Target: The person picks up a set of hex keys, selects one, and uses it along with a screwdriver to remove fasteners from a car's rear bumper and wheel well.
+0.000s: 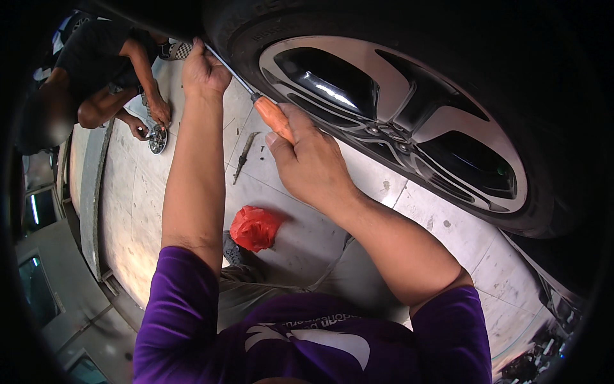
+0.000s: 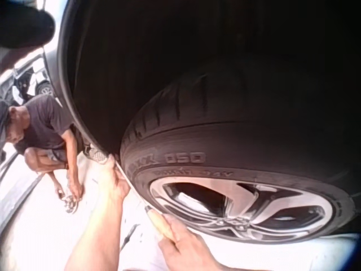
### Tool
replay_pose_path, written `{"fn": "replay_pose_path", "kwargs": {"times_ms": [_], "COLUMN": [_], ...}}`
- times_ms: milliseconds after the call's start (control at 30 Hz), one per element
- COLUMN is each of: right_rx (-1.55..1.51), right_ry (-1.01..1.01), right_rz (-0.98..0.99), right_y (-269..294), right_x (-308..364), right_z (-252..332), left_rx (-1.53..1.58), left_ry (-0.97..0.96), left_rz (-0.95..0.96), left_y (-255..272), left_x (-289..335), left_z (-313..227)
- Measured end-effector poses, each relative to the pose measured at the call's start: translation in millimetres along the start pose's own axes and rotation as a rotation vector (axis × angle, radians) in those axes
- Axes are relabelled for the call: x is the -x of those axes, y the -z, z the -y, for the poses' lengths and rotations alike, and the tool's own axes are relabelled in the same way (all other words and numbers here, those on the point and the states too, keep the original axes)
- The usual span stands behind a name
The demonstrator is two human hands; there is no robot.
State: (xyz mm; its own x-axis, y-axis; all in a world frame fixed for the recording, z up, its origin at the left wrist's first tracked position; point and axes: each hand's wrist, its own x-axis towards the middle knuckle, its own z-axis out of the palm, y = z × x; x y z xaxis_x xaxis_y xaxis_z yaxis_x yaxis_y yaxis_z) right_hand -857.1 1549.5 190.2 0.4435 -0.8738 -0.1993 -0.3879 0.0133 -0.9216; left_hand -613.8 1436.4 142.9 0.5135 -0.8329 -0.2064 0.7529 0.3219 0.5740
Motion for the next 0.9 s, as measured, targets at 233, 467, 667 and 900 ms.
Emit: {"fn": "replay_pose_path", "kwargs": {"times_ms": [233,467,667,900], "right_rx": [0.038,0.003,-0.142,0.011], "right_ry": [0.033,0.000,-0.034,0.078], "right_rz": [-0.008,-0.012,0.010,-0.073], "right_y": [-7.2,-12.9,-18.3,-21.6], "right_x": [-9.0,-15.7,-25.6,-34.4], "right_z": [-1.8,-1.6,-2.1,-10.7], "left_rx": [-0.022,-0.009,-0.052,0.003], "left_ry": [0.006,-0.051,-0.077,-0.039], "left_rz": [0.042,0.142,0.080,0.080], "left_y": [0.1,2.7,1.7,8.4], "left_x": [-8.0,1.8,2.7,-7.6], "left_z": [-1.7,-0.8,0.4,1.0]}}
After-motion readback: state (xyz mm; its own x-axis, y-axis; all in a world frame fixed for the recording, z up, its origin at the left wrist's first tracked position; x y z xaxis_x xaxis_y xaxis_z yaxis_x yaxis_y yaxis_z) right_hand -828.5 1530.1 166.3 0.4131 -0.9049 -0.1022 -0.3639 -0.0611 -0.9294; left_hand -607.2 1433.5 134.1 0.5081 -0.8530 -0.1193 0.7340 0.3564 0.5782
